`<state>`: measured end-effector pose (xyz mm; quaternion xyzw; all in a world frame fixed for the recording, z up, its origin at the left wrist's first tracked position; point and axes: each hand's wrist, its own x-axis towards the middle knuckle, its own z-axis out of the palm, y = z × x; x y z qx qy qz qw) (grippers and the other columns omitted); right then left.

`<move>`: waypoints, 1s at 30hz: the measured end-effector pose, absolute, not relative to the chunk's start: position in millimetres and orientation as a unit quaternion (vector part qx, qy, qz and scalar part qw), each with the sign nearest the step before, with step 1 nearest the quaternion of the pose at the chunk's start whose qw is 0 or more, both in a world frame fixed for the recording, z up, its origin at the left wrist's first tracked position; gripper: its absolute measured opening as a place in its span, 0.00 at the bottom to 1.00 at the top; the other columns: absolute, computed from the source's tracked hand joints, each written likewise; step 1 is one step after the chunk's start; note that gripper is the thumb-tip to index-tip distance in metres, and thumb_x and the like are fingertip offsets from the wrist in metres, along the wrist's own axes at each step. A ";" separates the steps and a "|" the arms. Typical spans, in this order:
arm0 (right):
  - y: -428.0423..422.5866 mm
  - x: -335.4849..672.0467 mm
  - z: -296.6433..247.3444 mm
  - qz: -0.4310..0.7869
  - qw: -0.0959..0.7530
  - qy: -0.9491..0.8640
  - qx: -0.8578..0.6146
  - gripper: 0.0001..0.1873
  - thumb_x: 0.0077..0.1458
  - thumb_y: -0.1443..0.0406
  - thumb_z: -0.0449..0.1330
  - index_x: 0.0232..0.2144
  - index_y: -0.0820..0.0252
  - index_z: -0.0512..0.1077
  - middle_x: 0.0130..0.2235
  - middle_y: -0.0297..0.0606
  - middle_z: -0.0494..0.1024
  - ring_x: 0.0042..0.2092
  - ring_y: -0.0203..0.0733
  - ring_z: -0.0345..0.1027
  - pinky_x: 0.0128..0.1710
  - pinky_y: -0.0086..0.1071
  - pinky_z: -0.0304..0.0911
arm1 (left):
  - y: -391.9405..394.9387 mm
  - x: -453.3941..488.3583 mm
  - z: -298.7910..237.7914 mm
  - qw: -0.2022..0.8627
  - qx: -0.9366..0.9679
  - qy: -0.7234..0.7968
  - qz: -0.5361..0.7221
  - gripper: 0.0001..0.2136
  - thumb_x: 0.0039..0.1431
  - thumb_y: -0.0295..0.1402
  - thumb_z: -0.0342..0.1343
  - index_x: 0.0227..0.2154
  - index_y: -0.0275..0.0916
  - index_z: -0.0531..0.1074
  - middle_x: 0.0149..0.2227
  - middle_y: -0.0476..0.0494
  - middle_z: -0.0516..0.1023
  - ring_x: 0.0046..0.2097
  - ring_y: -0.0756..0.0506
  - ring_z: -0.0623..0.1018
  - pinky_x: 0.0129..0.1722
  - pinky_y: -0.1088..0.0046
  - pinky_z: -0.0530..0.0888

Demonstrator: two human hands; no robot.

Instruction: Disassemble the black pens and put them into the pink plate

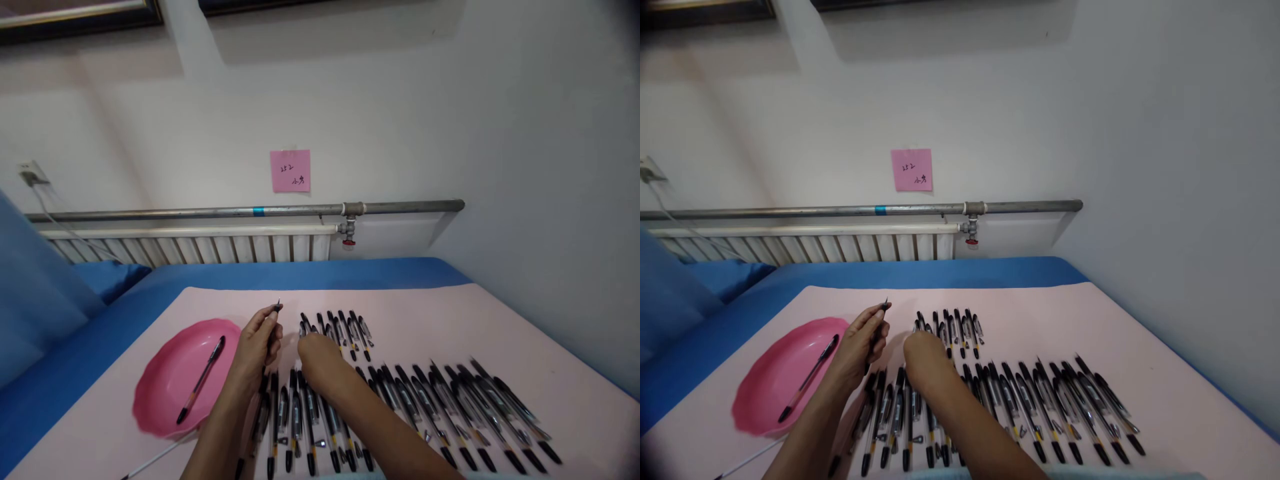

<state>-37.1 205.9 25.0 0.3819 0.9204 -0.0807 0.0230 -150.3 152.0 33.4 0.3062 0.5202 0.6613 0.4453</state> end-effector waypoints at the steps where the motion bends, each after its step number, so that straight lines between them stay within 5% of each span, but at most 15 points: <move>1: 205.4 -37.3 23.3 -0.084 0.019 0.921 0.379 0.10 0.43 0.73 0.57 0.29 0.67 0.77 0.34 0.53 0.77 0.39 0.53 0.71 0.37 0.35 0.64 | 152.0 -150.1 33.3 0.445 0.306 0.522 0.661 0.20 0.49 0.43 0.53 0.43 0.39 0.66 0.21 0.55 0.64 0.14 0.59 0.55 0.13 0.83 0.46; 8: 217.3 -32.8 29.7 -0.126 -0.114 0.905 0.390 0.11 0.47 0.71 0.52 0.30 0.65 0.75 0.35 0.48 0.77 0.38 0.44 0.70 0.37 0.32 0.61 | 152.1 -152.0 33.9 0.457 0.311 0.526 0.646 0.19 0.50 0.43 0.53 0.43 0.39 0.66 0.20 0.55 0.64 0.13 0.59 0.54 0.13 0.83 0.45; 12: 237.3 -25.8 45.9 -0.420 -0.406 0.698 0.415 0.09 0.47 0.68 0.51 0.29 0.61 0.71 0.25 0.35 0.74 0.26 0.35 0.66 0.27 0.27 0.61 | 151.6 -147.1 35.6 0.485 0.317 0.522 0.626 0.19 0.49 0.43 0.54 0.43 0.39 0.66 0.18 0.57 0.62 0.12 0.59 0.53 0.12 0.82 0.44; 14: 242.6 -24.6 50.2 -0.577 -0.482 0.549 0.366 0.06 0.44 0.66 0.53 0.26 0.61 0.69 0.20 0.30 0.69 0.21 0.32 0.62 0.19 0.25 0.56 | 151.8 -142.2 36.0 0.500 0.324 0.522 0.610 0.20 0.49 0.43 0.54 0.43 0.40 0.66 0.18 0.57 0.62 0.12 0.59 0.53 0.12 0.81 0.45; 18: 239.4 -29.8 49.5 -0.692 -0.504 0.427 0.292 0.06 0.38 0.66 0.57 0.24 0.62 0.68 0.19 0.29 0.67 0.21 0.31 0.61 0.15 0.22 0.53 | 152.6 -133.9 35.2 0.511 0.336 0.532 0.586 0.20 0.48 0.44 0.54 0.43 0.39 0.66 0.18 0.56 0.63 0.13 0.59 0.54 0.12 0.81 0.45; 30: 229.0 -37.7 47.9 -0.683 -0.517 0.419 0.300 0.08 0.39 0.65 0.58 0.26 0.63 0.69 0.15 0.24 0.62 0.16 0.25 0.51 0.13 0.20 0.43 | 153.9 -128.0 35.3 0.515 0.342 0.534 0.576 0.20 0.47 0.44 0.55 0.41 0.38 0.67 0.17 0.56 0.63 0.13 0.59 0.53 0.13 0.81 0.44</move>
